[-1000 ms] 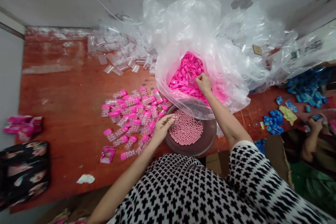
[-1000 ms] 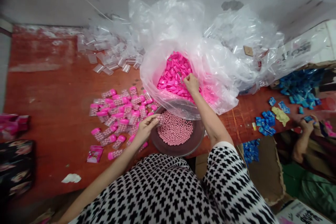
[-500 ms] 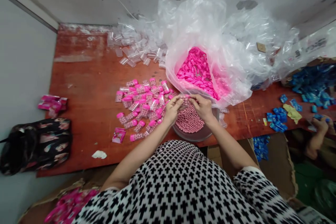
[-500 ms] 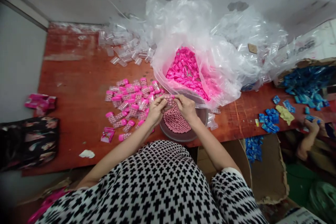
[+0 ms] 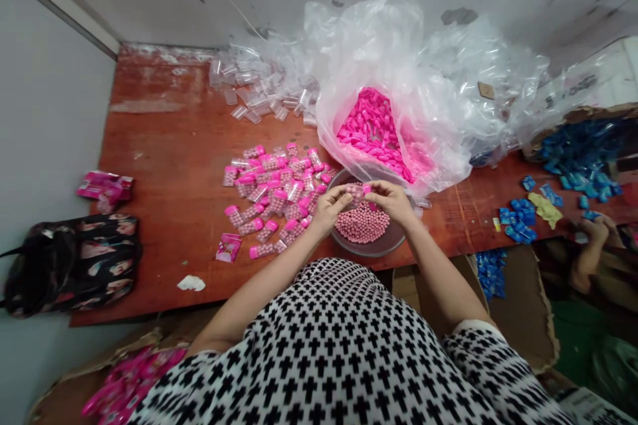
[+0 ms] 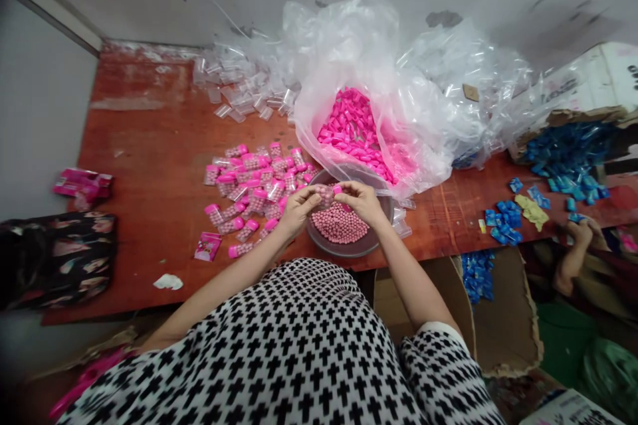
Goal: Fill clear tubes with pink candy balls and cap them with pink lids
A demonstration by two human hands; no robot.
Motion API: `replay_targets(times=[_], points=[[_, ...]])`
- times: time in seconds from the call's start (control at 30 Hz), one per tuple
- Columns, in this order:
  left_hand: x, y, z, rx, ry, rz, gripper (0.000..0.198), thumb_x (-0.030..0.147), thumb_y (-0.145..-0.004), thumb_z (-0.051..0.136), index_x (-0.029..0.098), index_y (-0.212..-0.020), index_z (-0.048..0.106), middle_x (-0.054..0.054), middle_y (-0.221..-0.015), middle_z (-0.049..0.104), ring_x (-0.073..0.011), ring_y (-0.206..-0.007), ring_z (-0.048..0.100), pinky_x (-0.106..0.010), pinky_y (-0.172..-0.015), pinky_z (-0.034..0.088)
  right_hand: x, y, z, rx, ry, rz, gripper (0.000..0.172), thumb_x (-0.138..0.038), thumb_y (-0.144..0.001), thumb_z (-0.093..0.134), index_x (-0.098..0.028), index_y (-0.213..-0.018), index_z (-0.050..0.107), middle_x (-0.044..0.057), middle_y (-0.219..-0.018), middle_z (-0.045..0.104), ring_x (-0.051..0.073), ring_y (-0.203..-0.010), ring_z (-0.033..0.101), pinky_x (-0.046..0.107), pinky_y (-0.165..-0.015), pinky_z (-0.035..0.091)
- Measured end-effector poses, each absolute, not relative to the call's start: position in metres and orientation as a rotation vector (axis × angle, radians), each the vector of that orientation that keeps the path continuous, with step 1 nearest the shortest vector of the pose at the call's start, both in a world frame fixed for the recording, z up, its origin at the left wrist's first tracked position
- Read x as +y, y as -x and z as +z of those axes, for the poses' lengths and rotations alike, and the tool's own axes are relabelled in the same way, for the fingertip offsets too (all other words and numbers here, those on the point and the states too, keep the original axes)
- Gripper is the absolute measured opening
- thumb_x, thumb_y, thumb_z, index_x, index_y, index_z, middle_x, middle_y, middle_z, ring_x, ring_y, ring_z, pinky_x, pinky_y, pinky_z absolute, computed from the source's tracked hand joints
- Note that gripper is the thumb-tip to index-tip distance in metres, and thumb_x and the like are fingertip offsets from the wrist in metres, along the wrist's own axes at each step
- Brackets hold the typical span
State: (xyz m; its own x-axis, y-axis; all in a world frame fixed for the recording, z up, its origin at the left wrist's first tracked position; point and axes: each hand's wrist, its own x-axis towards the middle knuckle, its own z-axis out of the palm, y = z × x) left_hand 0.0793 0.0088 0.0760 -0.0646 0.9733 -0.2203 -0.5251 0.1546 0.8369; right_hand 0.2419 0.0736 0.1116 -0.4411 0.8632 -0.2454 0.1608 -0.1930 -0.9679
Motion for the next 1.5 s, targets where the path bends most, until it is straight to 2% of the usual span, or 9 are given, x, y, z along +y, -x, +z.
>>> replay_targets(times=[0.1,0.2,0.4,0.67,0.8,0.97,1.13,1.3,1.5], points=[[0.005,-0.072,0.068,1.130,-0.830,1.338,0.036,0.040,-0.071,0.068,0.016,-0.097,0.068,-0.008,-0.099,0.071,-0.0207,-0.092,0.066,-0.035,-0.085,0.052,0.072,-0.240,0.123,-1.734,1.128,1.305,0.031,-0.034,-0.067,0.074,-0.021,-0.095,0.066,0.000,-0.082,0.066,0.012,-0.071,0.059,0.025,-0.064,0.047],[0.003,-0.068,0.063,1.225,-1.009,1.311,0.035,0.041,-0.075,0.065,0.016,-0.099,0.069,-0.008,-0.102,0.070,-0.0215,-0.093,0.066,-0.034,-0.084,0.053,0.072,-0.235,0.132,-2.040,1.018,1.158,0.034,-0.034,-0.071,0.072,-0.023,-0.103,0.065,0.001,-0.090,0.067,0.013,-0.077,0.060,0.028,-0.073,0.048],[-0.001,-0.064,0.070,1.273,-1.200,1.313,0.028,0.035,-0.079,0.061,0.018,-0.098,0.071,-0.006,-0.098,0.072,-0.0194,-0.089,0.068,-0.031,-0.082,0.053,0.068,-0.232,0.133,-2.258,0.971,1.135,0.026,-0.039,-0.077,0.066,-0.019,-0.094,0.065,0.002,-0.084,0.065,0.013,-0.074,0.059,0.027,-0.069,0.046],[-0.005,-0.061,0.074,1.241,-1.335,1.228,0.023,0.036,-0.078,0.062,0.021,-0.092,0.073,-0.005,-0.096,0.072,-0.0199,-0.088,0.068,-0.031,-0.081,0.053,0.047,-0.234,0.132,-2.477,0.985,0.854,0.019,-0.035,-0.085,0.057,-0.017,-0.083,0.061,0.004,-0.074,0.059,0.015,-0.070,0.052,0.027,-0.068,0.042],[-0.006,-0.067,0.065,1.241,-0.961,1.244,0.032,0.041,-0.069,0.069,0.018,-0.091,0.073,-0.007,-0.094,0.073,-0.0213,-0.083,0.068,-0.033,-0.076,0.054,0.053,-0.231,0.127,-2.246,1.023,1.107,0.023,-0.038,-0.080,0.064,-0.019,-0.093,0.066,0.004,-0.083,0.064,0.015,-0.076,0.057,0.030,-0.076,0.045],[-0.009,-0.069,0.064,1.111,-0.437,1.312,0.046,0.042,-0.062,0.075,0.016,-0.100,0.070,-0.007,-0.092,0.073,-0.0192,-0.076,0.068,-0.035,-0.075,0.055,0.051,-0.242,0.117,-1.467,1.005,1.861,0.047,-0.035,-0.064,0.078,-0.026,-0.108,0.064,0.003,-0.103,0.067,0.017,-0.090,0.062,0.034,-0.083,0.050],[-0.012,-0.064,0.067,1.209,-0.749,1.271,0.033,0.038,-0.066,0.073,0.018,-0.091,0.073,-0.007,-0.094,0.072,-0.0214,-0.087,0.066,-0.038,-0.086,0.051,0.043,-0.242,0.104,-0.996,1.080,1.976,0.027,-0.031,-0.061,0.079,-0.021,-0.083,0.068,-0.001,-0.076,0.067,0.011,-0.067,0.062,0.027,-0.068,0.052],[-0.019,-0.064,0.063,1.287,-1.161,1.244,0.023,0.036,-0.075,0.065,0.021,-0.091,0.073,-0.007,-0.098,0.069,-0.0206,-0.098,0.062,-0.038,-0.093,0.047,0.037,-0.226,0.107,-0.867,1.099,2.320,0.028,-0.030,-0.066,0.074,-0.018,-0.090,0.066,0.002,-0.087,0.066,0.014,-0.079,0.061,0.034,-0.074,0.054],[-0.027,-0.066,0.058,1.393,-1.248,1.237,0.023,0.036,-0.078,0.061,0.021,-0.093,0.071,-0.005,-0.101,0.068,-0.0197,-0.101,0.061,-0.040,-0.094,0.047,0.019,-0.213,0.093,-0.486,1.025,2.329,0.021,-0.024,-0.062,0.070,-0.012,-0.077,0.063,0.001,-0.072,0.063,0.013,-0.072,0.060,0.034,-0.073,0.055]])
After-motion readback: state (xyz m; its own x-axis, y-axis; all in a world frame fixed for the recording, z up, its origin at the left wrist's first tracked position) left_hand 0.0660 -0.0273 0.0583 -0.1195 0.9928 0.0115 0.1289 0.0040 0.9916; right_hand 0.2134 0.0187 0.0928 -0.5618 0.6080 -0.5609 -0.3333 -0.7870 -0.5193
